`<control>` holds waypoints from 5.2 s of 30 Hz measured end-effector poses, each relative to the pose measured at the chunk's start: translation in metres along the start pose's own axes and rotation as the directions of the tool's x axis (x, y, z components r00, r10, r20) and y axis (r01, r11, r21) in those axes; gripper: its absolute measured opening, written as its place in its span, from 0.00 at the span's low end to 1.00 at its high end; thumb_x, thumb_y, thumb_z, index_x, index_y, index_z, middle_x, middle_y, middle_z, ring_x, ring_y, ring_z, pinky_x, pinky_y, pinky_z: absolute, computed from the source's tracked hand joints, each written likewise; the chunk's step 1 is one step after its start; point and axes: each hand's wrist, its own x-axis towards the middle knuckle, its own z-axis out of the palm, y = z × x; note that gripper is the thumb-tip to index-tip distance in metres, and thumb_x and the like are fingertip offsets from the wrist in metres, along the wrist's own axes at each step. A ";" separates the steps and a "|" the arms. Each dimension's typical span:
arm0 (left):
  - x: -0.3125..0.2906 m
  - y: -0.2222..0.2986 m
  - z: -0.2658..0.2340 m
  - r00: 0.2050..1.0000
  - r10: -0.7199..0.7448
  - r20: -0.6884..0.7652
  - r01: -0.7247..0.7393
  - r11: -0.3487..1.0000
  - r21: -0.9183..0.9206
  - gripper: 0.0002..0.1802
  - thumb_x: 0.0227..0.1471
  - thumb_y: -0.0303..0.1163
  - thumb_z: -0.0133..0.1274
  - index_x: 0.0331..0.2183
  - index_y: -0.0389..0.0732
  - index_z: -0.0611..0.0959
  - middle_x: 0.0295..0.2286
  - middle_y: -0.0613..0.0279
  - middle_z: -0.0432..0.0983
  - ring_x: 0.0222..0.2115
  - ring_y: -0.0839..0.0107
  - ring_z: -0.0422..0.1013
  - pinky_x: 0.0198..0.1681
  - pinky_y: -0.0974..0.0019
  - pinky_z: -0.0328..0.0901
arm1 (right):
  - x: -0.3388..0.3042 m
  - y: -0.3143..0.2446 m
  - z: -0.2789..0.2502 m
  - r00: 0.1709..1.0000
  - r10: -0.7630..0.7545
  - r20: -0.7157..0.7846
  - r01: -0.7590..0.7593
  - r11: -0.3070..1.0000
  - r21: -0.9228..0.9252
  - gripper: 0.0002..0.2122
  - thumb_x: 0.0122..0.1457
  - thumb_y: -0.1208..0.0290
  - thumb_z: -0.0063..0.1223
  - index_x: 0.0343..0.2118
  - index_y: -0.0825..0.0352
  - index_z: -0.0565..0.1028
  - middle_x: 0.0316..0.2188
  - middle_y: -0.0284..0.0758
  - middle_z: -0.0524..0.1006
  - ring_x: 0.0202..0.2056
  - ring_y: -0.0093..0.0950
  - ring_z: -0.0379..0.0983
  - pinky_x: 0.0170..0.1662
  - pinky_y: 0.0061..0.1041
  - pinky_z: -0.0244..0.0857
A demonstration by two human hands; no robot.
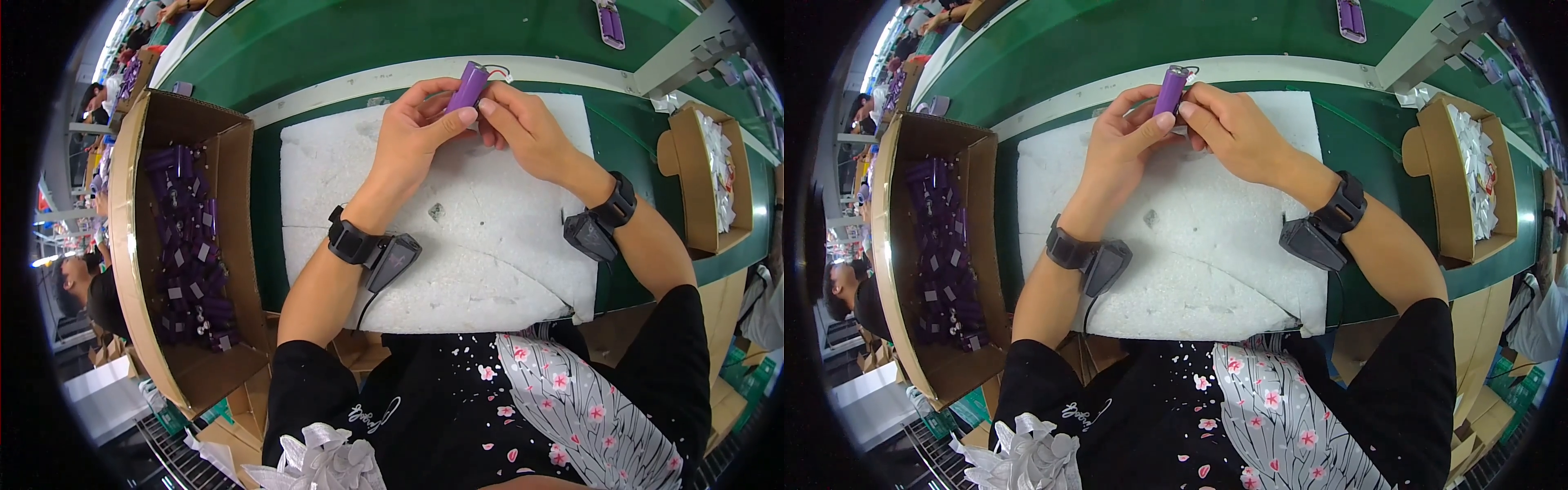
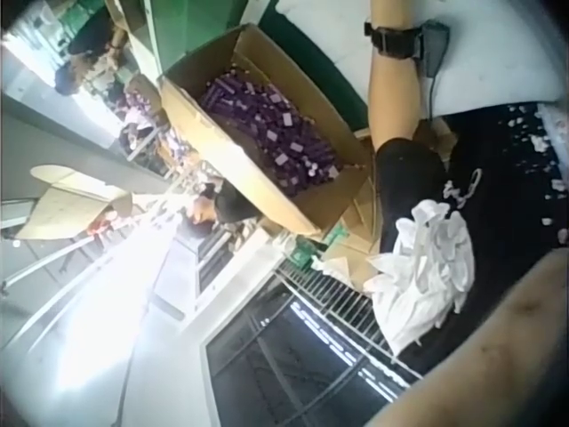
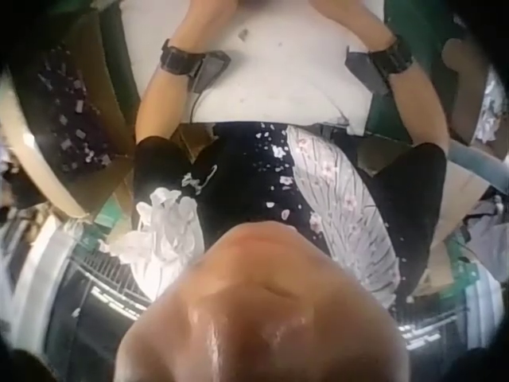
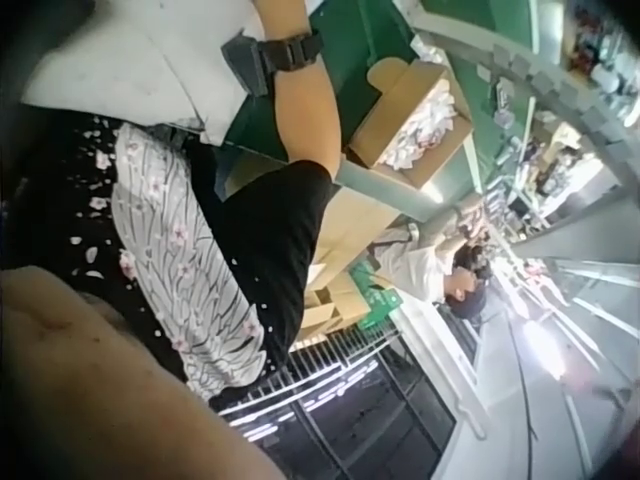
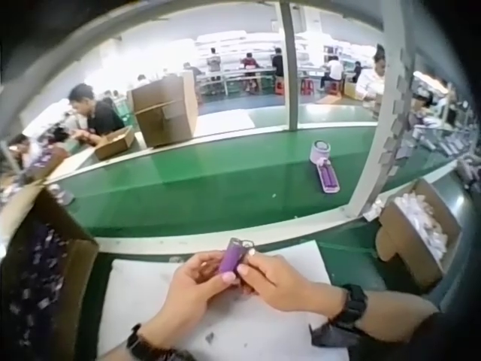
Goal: The person connects a circuit board to a handheld fan motor and battery, then places them into a plastic housing. Next, they pick up another battery from a box and apply a piece of tape to it by hand.
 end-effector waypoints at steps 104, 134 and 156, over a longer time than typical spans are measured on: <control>0.002 -0.002 0.001 0.996 0.086 0.022 -0.088 0.982 0.168 0.20 0.45 0.25 0.56 0.42 0.35 0.70 0.41 0.53 0.69 0.36 0.70 0.71 0.37 0.70 0.68 | -0.001 0.001 -0.003 0.995 0.070 -0.068 -0.069 0.997 0.017 0.08 0.57 0.71 0.43 0.25 0.68 0.70 0.16 0.27 0.68 0.19 0.14 0.61 0.22 0.14 0.54; -0.001 -0.002 0.004 0.998 0.040 0.053 -0.041 0.999 0.021 0.17 0.49 0.25 0.50 0.42 0.38 0.67 0.39 0.55 0.70 0.37 0.71 0.69 0.40 0.68 0.65 | -0.003 0.008 -0.006 0.996 0.022 -0.086 -0.037 0.983 -0.180 0.07 0.51 0.75 0.44 0.20 0.72 0.70 0.14 0.28 0.67 0.18 0.15 0.62 0.22 0.15 0.57; -0.003 0.000 0.003 0.996 -0.061 -0.063 0.052 0.990 -0.132 0.20 0.54 0.32 0.39 0.47 0.33 0.66 0.32 0.52 0.73 0.21 0.71 0.68 0.20 0.70 0.63 | 0.006 0.006 0.001 0.946 0.030 -0.324 0.007 0.994 0.111 0.16 0.58 0.68 0.45 0.50 0.65 0.65 0.28 0.29 0.73 0.20 0.13 0.63 0.21 0.11 0.55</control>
